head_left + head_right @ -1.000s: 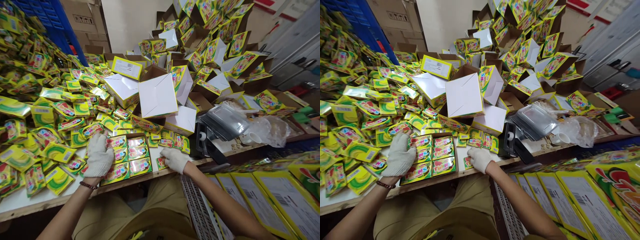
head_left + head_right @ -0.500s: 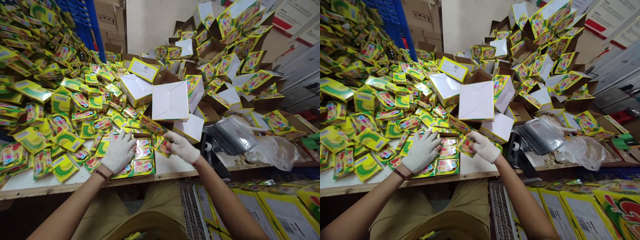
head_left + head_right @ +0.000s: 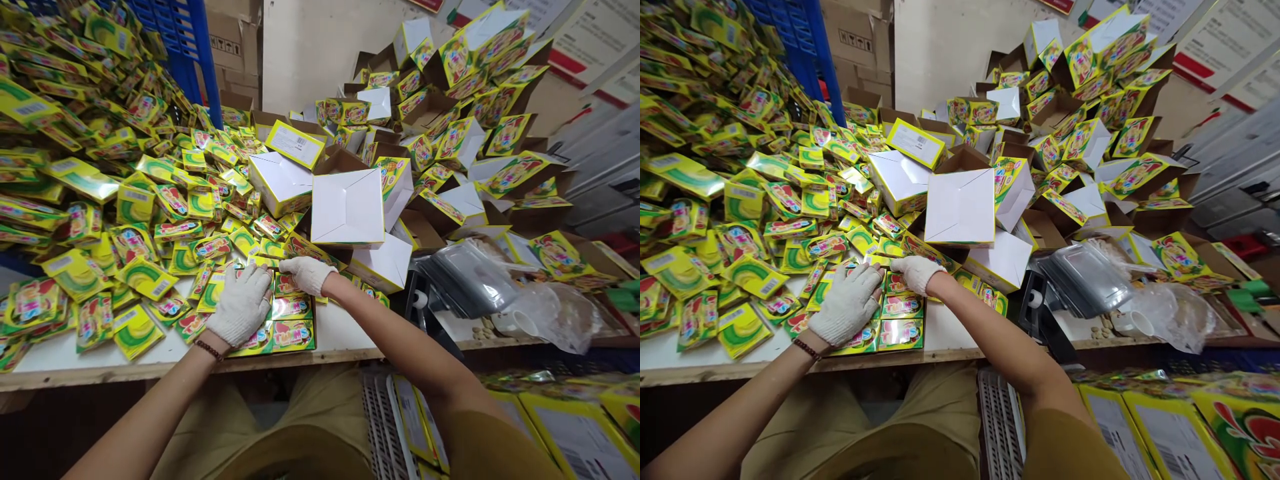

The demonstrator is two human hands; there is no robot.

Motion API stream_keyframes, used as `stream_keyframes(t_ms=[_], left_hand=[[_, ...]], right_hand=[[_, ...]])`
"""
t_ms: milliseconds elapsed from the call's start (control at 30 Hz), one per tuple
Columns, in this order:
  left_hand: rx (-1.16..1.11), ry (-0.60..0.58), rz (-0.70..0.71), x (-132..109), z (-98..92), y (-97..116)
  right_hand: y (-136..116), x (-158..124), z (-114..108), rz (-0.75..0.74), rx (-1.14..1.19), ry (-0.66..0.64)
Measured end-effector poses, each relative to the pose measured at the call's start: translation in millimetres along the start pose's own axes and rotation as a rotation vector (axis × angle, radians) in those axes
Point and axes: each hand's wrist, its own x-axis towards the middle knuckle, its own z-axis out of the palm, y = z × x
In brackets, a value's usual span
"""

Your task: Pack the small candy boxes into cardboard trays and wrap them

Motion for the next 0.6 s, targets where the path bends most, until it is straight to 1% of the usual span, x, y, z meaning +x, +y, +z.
stream_keyframes(t_ms=[33, 100, 200, 300, 400, 600], left_hand=[[-0.008, 0.005, 0.001, 0.0, -0.2, 0.3], [-0.021, 0.016, 0.003, 0.0, -0.3, 0.8], [-0.015, 0.026, 0.013, -0.3, 0.2, 1.2], [0.009, 0.034, 0.016, -0.8, 1.3, 1.1], [0.021, 0.027, 0.005, -1.5, 2.1, 0.7], [0.009, 0.029, 0.019, -1.3, 1.9, 2.6]], right_hand=[[-6.2, -1.6, -0.3, 0.02, -0.126, -0.009], [-18.4, -6.8, 1.4, 0.055, -0.395, 0.014], [-31.2, -15.1, 9.2, 0.074, -0.598, 0.063], [-35.0, -19.1, 18.4, 0.087, -0.656, 0.04], [-32.2, -23.1, 22.6, 0.077, -0.657, 0.036], [-22.6, -39.4, 27.0, 0.062, -0.673, 0.08]])
